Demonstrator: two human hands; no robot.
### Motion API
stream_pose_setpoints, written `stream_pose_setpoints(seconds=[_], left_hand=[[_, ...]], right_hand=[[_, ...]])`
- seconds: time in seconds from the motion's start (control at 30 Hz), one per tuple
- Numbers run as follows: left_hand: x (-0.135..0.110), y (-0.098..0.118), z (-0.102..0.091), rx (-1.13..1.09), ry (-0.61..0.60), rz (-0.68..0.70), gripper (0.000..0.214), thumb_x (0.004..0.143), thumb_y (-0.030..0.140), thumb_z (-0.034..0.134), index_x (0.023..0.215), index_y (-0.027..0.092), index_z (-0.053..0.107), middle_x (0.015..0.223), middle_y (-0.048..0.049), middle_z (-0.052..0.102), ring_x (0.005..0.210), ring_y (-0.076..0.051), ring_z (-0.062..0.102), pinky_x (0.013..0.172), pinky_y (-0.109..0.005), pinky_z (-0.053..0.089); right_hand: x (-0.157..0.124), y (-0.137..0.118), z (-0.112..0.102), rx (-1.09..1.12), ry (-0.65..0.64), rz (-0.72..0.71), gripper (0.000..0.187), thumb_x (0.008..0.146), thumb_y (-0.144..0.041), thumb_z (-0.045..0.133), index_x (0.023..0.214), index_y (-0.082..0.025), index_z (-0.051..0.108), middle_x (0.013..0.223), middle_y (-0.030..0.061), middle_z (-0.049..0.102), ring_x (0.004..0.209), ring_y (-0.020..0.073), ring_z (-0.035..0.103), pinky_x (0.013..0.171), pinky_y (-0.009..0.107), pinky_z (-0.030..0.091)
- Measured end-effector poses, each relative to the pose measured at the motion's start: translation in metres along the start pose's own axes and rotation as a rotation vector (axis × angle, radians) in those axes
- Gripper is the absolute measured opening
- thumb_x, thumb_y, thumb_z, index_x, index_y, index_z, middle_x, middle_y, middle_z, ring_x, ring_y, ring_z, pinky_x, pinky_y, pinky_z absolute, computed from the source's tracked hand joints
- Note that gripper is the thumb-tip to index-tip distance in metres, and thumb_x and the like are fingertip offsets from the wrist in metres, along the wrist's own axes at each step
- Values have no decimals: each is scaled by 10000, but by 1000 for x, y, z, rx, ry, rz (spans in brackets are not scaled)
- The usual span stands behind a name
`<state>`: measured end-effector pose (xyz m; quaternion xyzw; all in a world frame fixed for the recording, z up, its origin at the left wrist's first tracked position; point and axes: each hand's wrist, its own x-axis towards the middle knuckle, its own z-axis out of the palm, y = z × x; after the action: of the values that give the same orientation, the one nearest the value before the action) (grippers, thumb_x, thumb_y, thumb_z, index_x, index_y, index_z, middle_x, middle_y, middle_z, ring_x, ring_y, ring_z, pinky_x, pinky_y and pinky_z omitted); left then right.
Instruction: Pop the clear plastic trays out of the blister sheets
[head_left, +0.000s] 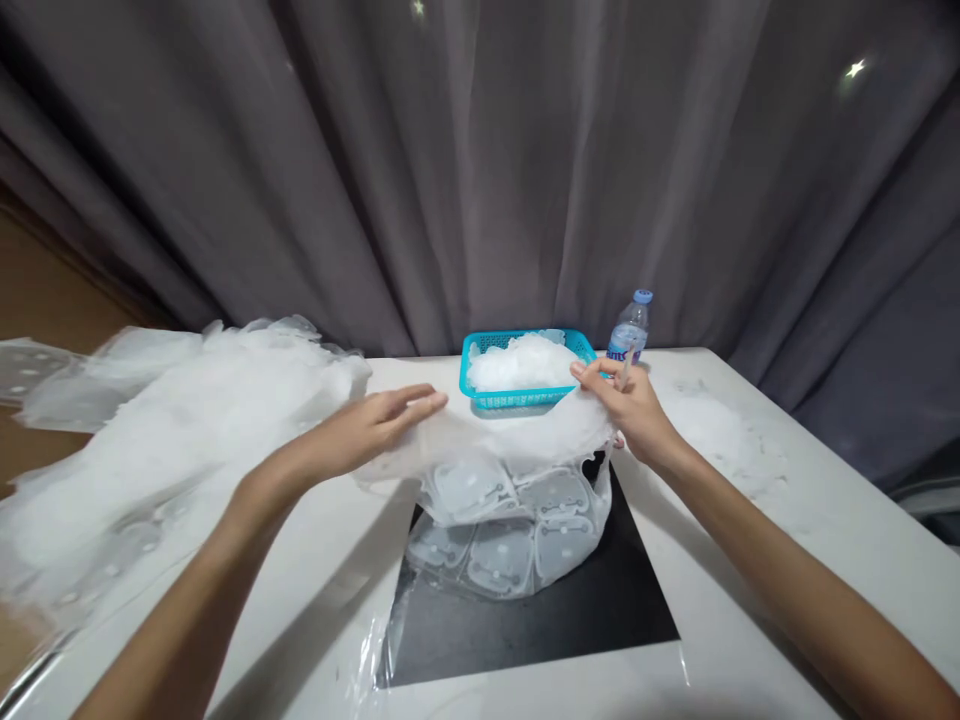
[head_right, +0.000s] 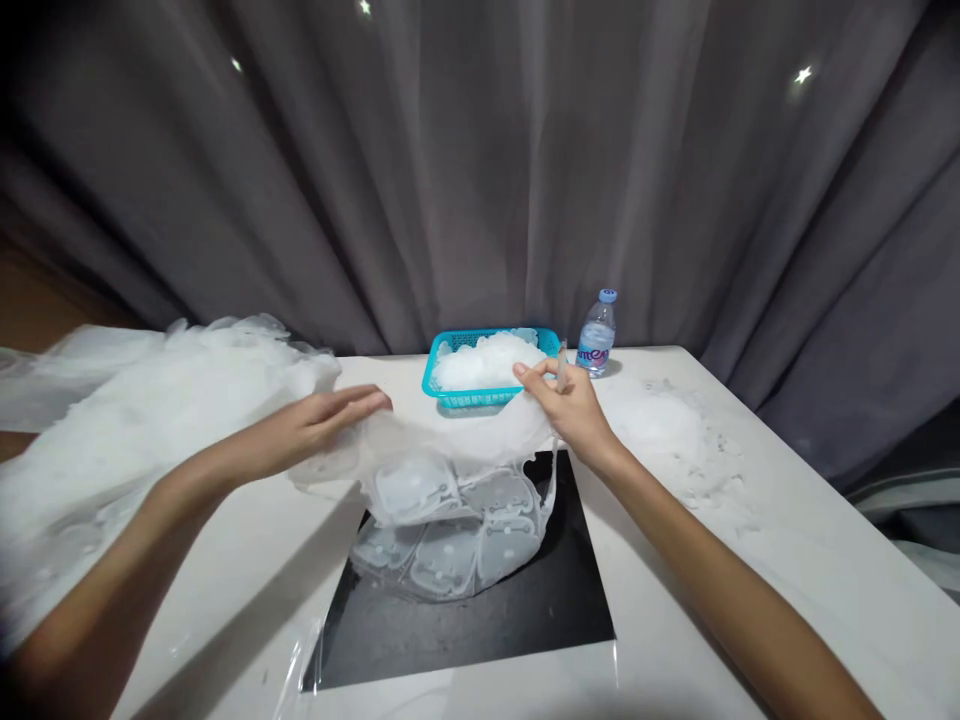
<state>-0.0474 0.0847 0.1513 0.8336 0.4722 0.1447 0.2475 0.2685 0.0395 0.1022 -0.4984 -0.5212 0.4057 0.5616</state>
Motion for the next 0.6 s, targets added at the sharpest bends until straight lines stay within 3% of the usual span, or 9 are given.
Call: stream_pose_setpoints(seconds=[0.03, 0.13, 0.2, 0.3, 0.37, 0.43, 0.47, 0.53, 0.6], left_hand=[[0, -4, -1, 26, -87, -17, 518, 980, 674, 459, 1020, 239, 737, 920, -25, 719, 816, -224, 631, 708, -272, 456], [0, -17, 2, 113, -281, -73, 507, 908, 729, 576, 1041, 284, 781, 736, 0, 687, 703, -214, 622, 659, -276, 437], [-1, -21, 7, 128, -370, -64, 493, 893, 725, 611, 1092, 308, 783, 756, 1, 708, 729, -221, 657, 685, -282, 462], [-3, -13, 22, 60, -317, 0, 557, 868, 701, 671, 1277, 326, 726, 1157, -50, 762, 1057, -286, 712, 908, -345, 522], [-4, 2, 37, 4, -193, 92, 827, 755, 686, 801, 1462, 312, 589, 1396, -105, 675, 1261, -342, 646, 1057, -417, 490], [-3, 15, 53, -30, -177, 181, 1035, 708, 680, 844, 1582, 308, 432, 1546, -147, 565, 1351, -378, 593, 1096, -462, 475], [-2, 20, 59, -30, -207, 186, 1069, 704, 676, 849, 1598, 297, 400, 1523, -161, 588, 1321, -388, 617, 1073, -467, 490], [-1, 23, 63, -52, -314, 123, 891, 837, 631, 754, 1582, 277, 418, 1349, -144, 717, 1180, -353, 703, 992, -434, 530], [0, 19, 58, -123, -432, 80, 621, 952, 594, 631, 1476, 271, 544, 1261, -97, 765, 1126, -304, 725, 972, -385, 539]], right_hand=[[-1, -2, 2, 26, -29, 7, 561, 763, -721, 773, 684, -229, 516, 505, -72, 404, 405, 87, 317, 437, 259, 197], [-1, -9, 10, 22, -76, -27, 536, 793, -691, 763, 682, -223, 525, 512, -67, 413, 434, 90, 340, 456, 253, 221], [2, -13, 16, -46, -64, -62, 525, 817, -683, 740, 680, -221, 532, 519, -55, 432, 457, 101, 366, 471, 260, 239], [10, -19, 28, -182, -45, -90, 532, 857, -675, 685, 647, -219, 510, 538, -35, 446, 501, 121, 395, 505, 277, 266], [14, -24, 38, -307, -56, -120, 544, 885, -655, 653, 616, -220, 468, 544, -36, 414, 526, 123, 373, 528, 284, 258], [17, -30, 46, -453, -48, -155, 547, 906, -611, 643, 590, -219, 433, 552, -37, 389, 547, 124, 349, 548, 287, 245], [18, -33, 47, -520, -37, -163, 542, 910, -585, 649, 581, -217, 426, 556, -36, 388, 555, 125, 344, 555, 287, 241], [19, -38, 46, -616, 8, -154, 528, 911, -559, 656, 578, -214, 436, 561, -31, 397, 566, 129, 345, 564, 289, 234], [20, -40, 38, -675, 50, -136, 538, 917, -588, 636, 579, -214, 451, 558, -24, 397, 569, 135, 346, 567, 293, 225]])
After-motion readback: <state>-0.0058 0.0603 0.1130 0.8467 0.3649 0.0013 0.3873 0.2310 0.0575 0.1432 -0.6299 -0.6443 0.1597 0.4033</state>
